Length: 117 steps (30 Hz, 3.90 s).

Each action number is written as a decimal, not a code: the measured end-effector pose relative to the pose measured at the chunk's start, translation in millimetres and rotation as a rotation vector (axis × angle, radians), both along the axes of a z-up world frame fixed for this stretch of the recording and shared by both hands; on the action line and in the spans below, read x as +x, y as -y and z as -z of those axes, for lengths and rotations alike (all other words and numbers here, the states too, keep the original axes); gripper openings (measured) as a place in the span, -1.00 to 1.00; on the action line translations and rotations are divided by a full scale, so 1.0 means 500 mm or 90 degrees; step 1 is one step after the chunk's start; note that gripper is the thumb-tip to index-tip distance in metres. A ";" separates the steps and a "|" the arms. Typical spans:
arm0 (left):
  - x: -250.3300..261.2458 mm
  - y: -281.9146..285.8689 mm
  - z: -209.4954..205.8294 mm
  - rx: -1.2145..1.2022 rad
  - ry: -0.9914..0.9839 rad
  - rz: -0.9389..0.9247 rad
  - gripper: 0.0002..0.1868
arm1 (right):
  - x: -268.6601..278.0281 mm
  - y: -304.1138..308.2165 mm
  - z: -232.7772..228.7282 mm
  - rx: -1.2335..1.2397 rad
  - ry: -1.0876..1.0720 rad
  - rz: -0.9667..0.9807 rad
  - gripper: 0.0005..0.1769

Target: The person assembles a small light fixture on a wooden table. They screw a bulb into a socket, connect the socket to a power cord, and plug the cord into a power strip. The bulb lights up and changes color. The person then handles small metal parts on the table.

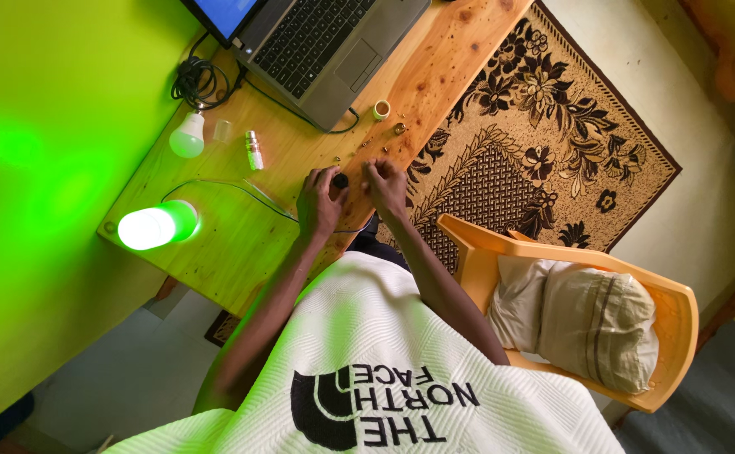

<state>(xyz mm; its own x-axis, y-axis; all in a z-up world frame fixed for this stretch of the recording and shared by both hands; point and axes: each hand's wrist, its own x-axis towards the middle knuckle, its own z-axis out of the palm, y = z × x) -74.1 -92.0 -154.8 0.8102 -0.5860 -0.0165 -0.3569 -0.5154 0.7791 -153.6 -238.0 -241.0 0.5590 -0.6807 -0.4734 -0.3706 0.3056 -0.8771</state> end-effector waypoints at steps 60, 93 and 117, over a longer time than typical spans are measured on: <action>0.151 0.006 0.113 -0.015 -0.101 -0.149 -0.88 | -0.030 -0.022 -0.058 0.019 -0.069 -0.105 -0.71; 0.017 0.001 -0.005 0.082 0.058 0.072 -0.33 | -0.080 -0.019 -0.095 -0.185 0.061 -0.008 -0.59; 0.014 0.004 -0.025 -0.441 -0.855 -0.013 -0.64 | -0.101 -0.011 -0.139 0.015 0.203 -0.001 -0.57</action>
<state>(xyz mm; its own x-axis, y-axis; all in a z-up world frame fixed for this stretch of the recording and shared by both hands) -66.8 -94.0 -142.2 0.4256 -0.7771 -0.4637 0.7997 0.0833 0.5946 -204.3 -232.6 -171.4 0.6826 -0.6709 -0.2898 -0.0789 0.3266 -0.9419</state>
